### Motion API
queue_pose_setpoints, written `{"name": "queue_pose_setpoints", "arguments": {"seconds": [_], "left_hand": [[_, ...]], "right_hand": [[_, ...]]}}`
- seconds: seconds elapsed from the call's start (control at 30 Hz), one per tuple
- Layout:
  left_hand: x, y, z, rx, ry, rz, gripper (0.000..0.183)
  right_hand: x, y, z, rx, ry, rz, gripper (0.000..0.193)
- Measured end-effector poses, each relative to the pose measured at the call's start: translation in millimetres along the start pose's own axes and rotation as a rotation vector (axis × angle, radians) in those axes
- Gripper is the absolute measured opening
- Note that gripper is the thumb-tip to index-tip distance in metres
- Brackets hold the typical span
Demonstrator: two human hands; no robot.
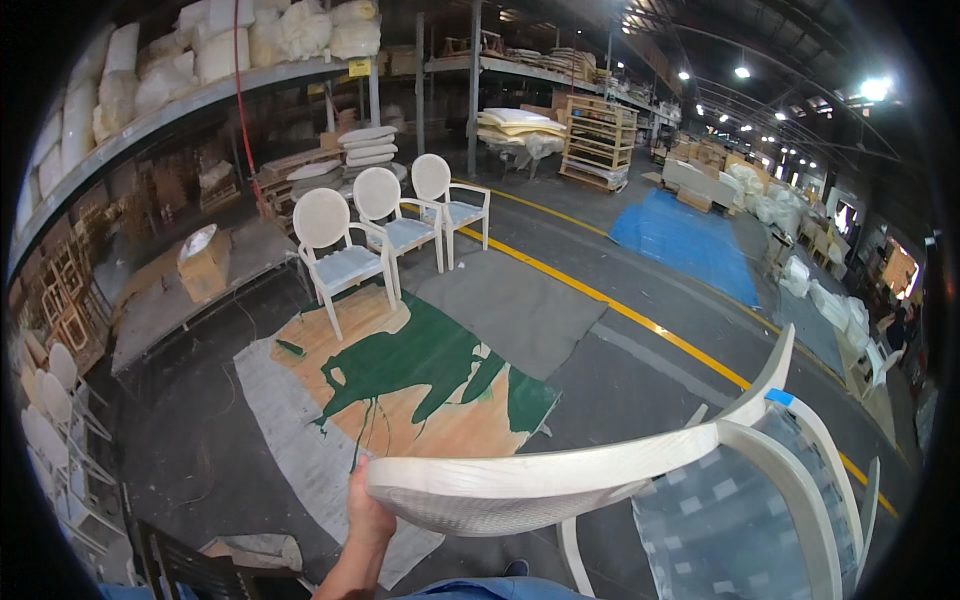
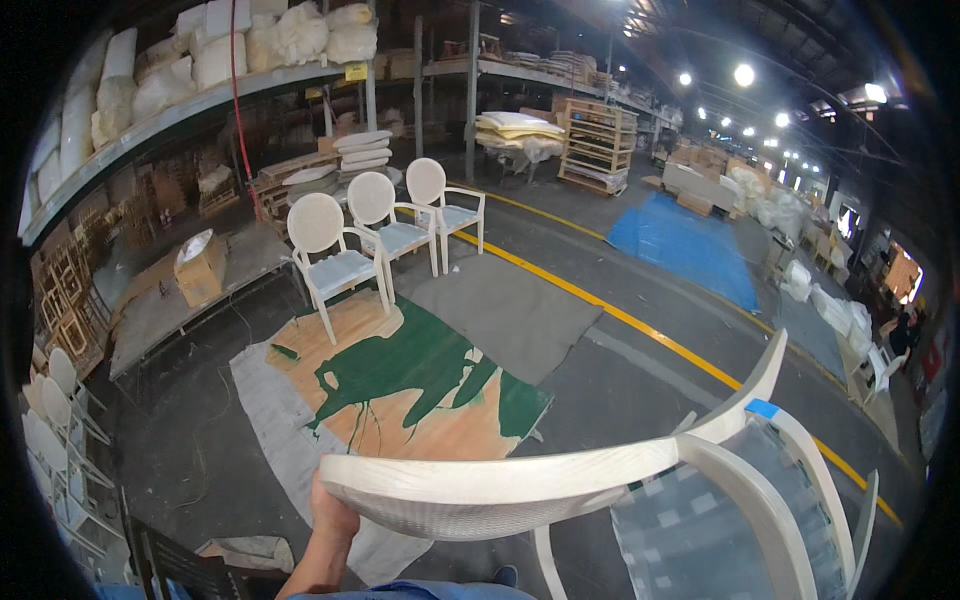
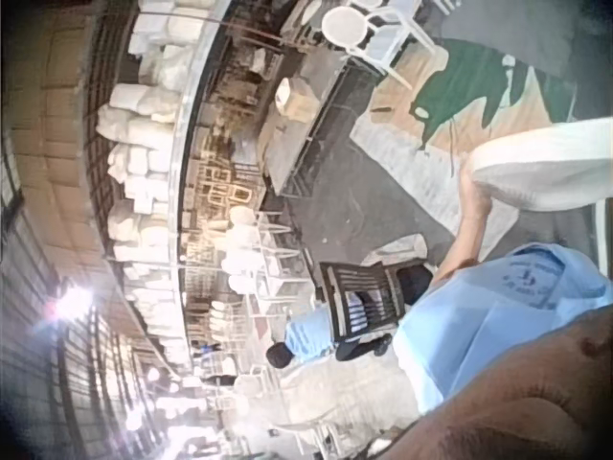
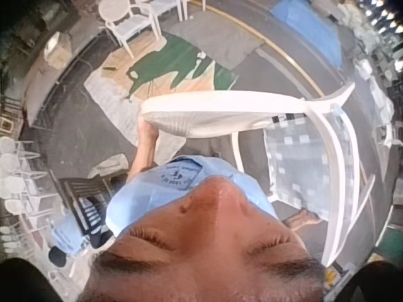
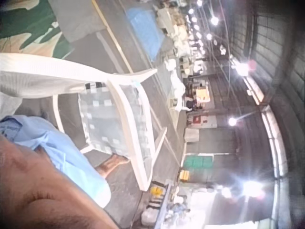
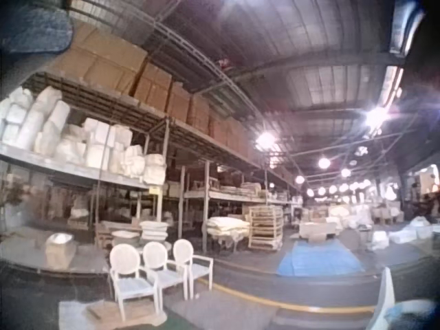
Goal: The person places a light blue fabric over the seat of a white plastic chair and secures it using a staple gun. The person repeatedly staples the fabric along the edges of the seat frame, adjusts the fabric, and repositions the chair to access different sides.
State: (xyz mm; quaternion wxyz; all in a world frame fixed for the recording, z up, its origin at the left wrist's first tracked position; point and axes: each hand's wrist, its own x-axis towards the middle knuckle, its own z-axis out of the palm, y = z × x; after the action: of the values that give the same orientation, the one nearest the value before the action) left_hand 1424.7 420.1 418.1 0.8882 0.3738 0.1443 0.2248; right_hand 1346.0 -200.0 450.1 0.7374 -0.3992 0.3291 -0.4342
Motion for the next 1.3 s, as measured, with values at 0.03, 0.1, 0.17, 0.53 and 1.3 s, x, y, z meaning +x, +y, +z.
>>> {"name": "queue_pose_setpoints", "arguments": {"seconds": [0.03, 0.1, 0.17, 0.53, 1.3], "left_hand": [[27, -3, 10, -0.004, 0.009, -0.013, 0.044], [84, -12, 5, -0.047, 0.051, 0.054, 0.045], [140, -22, 18, -0.062, 0.075, 0.080, 0.046], [508, -18, 116, 0.017, 0.034, 0.111, 0.051], [1078, -86, 223, 0.124, 0.455, 0.190, 0.063]], "right_hand": [[6, 6, 28, -0.009, 0.002, -0.006, 0.066], [19, 34, 87, -0.013, -0.007, 0.006, 0.066], [35, 58, 139, -0.025, -0.008, -0.008, 0.066], [101, 214, 431, -0.070, -0.150, -0.011, 0.078], [280, 652, 1200, -0.129, -0.440, 0.283, 0.085]]}}
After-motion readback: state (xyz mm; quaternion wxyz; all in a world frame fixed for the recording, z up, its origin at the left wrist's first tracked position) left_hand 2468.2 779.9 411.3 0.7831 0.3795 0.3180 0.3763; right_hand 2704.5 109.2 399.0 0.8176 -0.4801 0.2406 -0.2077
